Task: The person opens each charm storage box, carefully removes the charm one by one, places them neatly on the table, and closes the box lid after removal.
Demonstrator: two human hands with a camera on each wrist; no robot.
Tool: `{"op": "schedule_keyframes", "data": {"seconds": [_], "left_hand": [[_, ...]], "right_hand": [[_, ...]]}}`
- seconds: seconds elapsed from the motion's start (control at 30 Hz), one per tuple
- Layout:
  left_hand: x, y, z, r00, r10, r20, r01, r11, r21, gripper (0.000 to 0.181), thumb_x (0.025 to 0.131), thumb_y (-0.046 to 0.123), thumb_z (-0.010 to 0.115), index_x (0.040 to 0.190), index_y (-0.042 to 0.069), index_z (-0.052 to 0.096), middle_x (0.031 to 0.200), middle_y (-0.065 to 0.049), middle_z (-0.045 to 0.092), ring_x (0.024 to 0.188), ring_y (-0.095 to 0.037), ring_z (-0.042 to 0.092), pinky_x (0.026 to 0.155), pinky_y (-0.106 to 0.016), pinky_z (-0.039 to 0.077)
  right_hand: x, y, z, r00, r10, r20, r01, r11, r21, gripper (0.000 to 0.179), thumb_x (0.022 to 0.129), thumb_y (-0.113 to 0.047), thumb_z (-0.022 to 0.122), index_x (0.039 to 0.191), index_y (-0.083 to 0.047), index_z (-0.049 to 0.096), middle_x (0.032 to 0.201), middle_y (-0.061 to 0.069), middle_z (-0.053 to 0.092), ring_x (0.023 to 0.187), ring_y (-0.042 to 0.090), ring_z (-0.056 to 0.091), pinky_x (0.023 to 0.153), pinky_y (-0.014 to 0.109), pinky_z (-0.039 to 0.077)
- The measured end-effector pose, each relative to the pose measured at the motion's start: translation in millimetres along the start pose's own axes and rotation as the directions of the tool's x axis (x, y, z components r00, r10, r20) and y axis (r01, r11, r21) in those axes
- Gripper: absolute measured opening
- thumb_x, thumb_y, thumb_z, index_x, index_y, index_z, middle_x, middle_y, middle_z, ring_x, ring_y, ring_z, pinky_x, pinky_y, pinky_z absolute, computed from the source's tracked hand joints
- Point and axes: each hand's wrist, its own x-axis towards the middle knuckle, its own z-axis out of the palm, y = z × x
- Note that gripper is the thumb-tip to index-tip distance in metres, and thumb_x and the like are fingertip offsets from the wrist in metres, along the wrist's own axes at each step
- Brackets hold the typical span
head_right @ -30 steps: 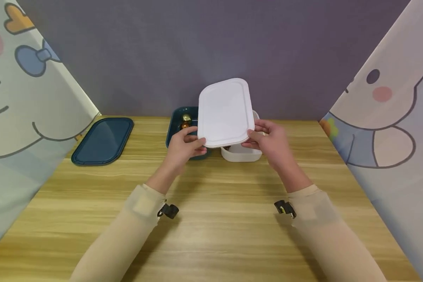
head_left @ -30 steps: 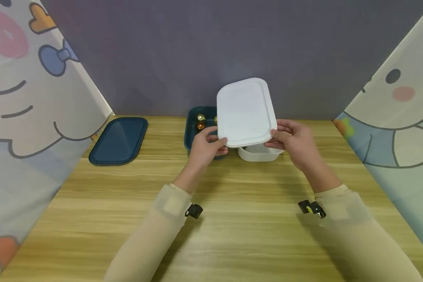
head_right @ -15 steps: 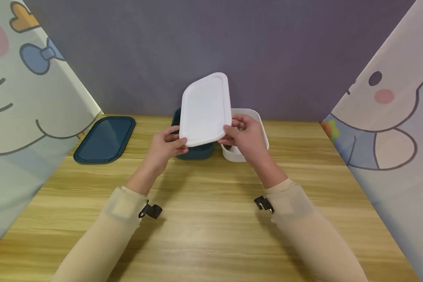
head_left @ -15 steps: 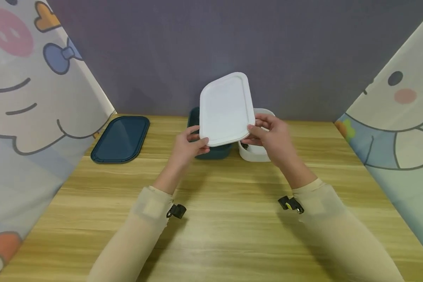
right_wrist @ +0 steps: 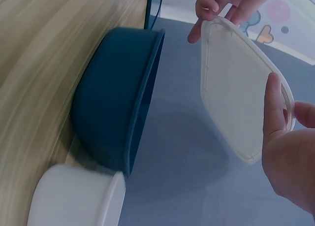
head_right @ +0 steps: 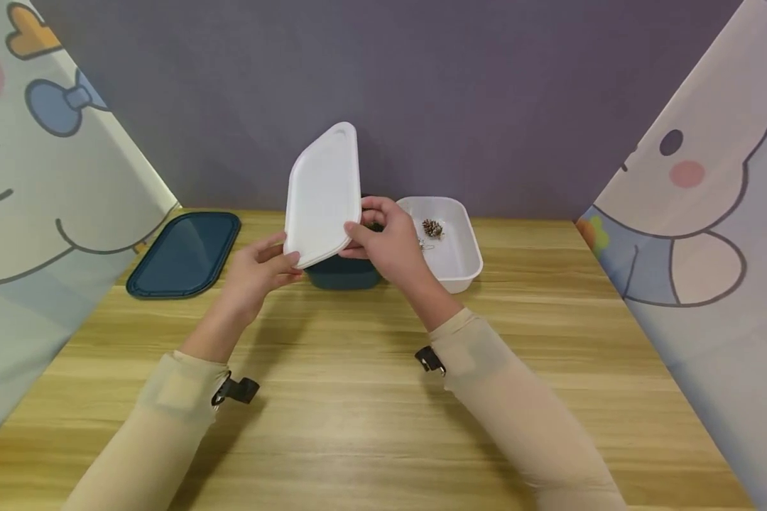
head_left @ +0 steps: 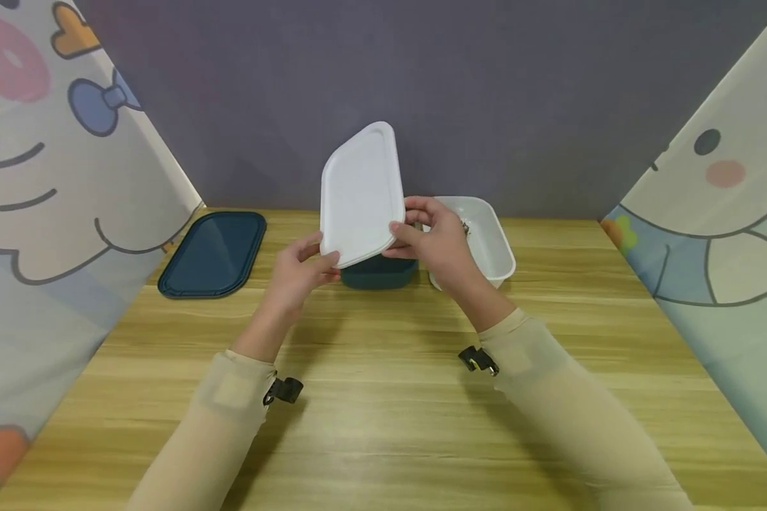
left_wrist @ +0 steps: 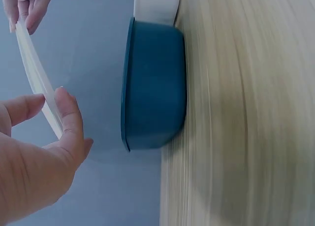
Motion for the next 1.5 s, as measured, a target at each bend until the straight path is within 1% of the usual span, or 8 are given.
{"op": "schedule_keyframes", "data": {"seconds": [0.17,0.27,0.5,0.63,0.8,1.0,1.1,1.5], "left_hand": [[-6.8,-1.3,-16.0,1.0,0.027,-0.011,-0.025,0.993,0.119,0.062,0.108,0.022,0.066,0.163,0.007,0.043,0.165,-0.013,0.046,0.098,-0.014,0.073,0.096,-0.035,0.063],[-10.1,-3.9,-22.8,1.0,0.028,-0.012,-0.025,0.974,0.227,0.064,0.109,0.029,0.064,0.165,0.007,0.04,0.168,-0.015,0.042,0.111,-0.03,0.076,0.106,-0.046,0.058],[-18.5,-10.7,-33.4,0.992,0.123,-0.004,-0.106,0.871,0.479,0.065,0.109,0.044,0.061,0.161,0.006,0.047,0.168,-0.021,0.041,0.154,-0.04,0.043,0.118,-0.06,0.046],[-26.0,-11.1,-34.7,0.975,0.223,0.017,-0.198,0.824,0.53,0.06,0.109,0.045,0.06,0.156,0.009,0.054,0.168,-0.018,0.043,0.158,-0.038,0.039,0.122,-0.063,0.039],[-34.6,-7.8,-30.1,0.953,0.302,0.024,-0.268,0.801,0.535,0.052,0.109,0.039,0.063,0.154,0.014,0.058,0.161,-0.019,0.052,0.151,-0.039,0.049,0.112,-0.056,0.051],[-38.7,-3.0,-25.2,0.89,0.455,-0.019,-0.36,0.729,0.582,0.037,0.105,0.011,0.069,0.142,0.005,0.069,0.146,-0.022,0.066,0.137,-0.044,0.061,0.093,-0.048,0.061],[-39.5,-2.1,-25.8,0.884,0.465,-0.053,-0.349,0.73,0.588,0.033,0.104,0.009,0.069,0.137,0.003,0.072,0.141,-0.022,0.07,0.135,-0.043,0.064,0.091,-0.049,0.062],[-38.6,-10.3,-34.8,0.922,0.36,-0.14,-0.238,0.814,0.531,0.037,0.109,0.019,0.064,0.138,-0.004,0.067,0.139,-0.024,0.07,0.13,-0.042,0.068,0.102,-0.058,0.058]], "right_hand": [[6.1,0.9,19.1,0.999,0.004,0.034,-0.004,1.0,-0.016,0.043,0.103,-0.002,0.069,0.143,-0.002,0.053,0.116,0.016,0.066,0.074,0.021,0.078,0.081,0.042,0.067],[8.6,2.8,29.9,0.999,0.006,0.051,-0.005,1.0,-0.02,0.044,0.103,-0.002,0.069,0.143,-0.003,0.053,0.117,0.017,0.067,0.072,0.021,0.077,0.082,0.041,0.067],[14.9,12.9,57.5,0.994,0.006,0.109,0.004,0.996,-0.088,0.048,0.104,-0.003,0.068,0.148,-0.001,0.049,0.119,0.02,0.068,0.079,0.023,0.079,0.081,0.042,0.067],[17.1,14.4,74.9,0.988,0.008,0.152,0.016,0.987,-0.158,0.05,0.105,-0.006,0.068,0.15,-0.001,0.047,0.118,0.019,0.069,0.088,0.033,0.079,0.084,0.044,0.066],[17.4,19.5,91.0,0.98,0.035,0.194,0.026,0.952,-0.303,0.051,0.106,-0.014,0.069,0.151,-0.005,0.048,0.119,0.013,0.07,0.089,0.028,0.078,0.082,0.038,0.066],[17.0,25.4,100.4,0.971,0.077,0.227,0.009,0.935,-0.355,0.049,0.106,-0.018,0.069,0.151,-0.009,0.049,0.118,0.01,0.07,0.088,0.026,0.079,0.078,0.032,0.065],[18.5,28.2,104.2,0.964,0.08,0.253,0.016,0.934,-0.356,0.049,0.107,-0.017,0.067,0.153,-0.011,0.049,0.12,0.009,0.07,0.094,0.021,0.08,0.077,0.028,0.064],[22.9,41.8,109.6,0.929,0.111,0.353,0.025,0.933,-0.36,0.056,0.112,-0.012,0.054,0.166,-0.015,0.037,0.129,0.013,0.069,0.107,0.026,0.078,0.095,0.041,0.064]]}}
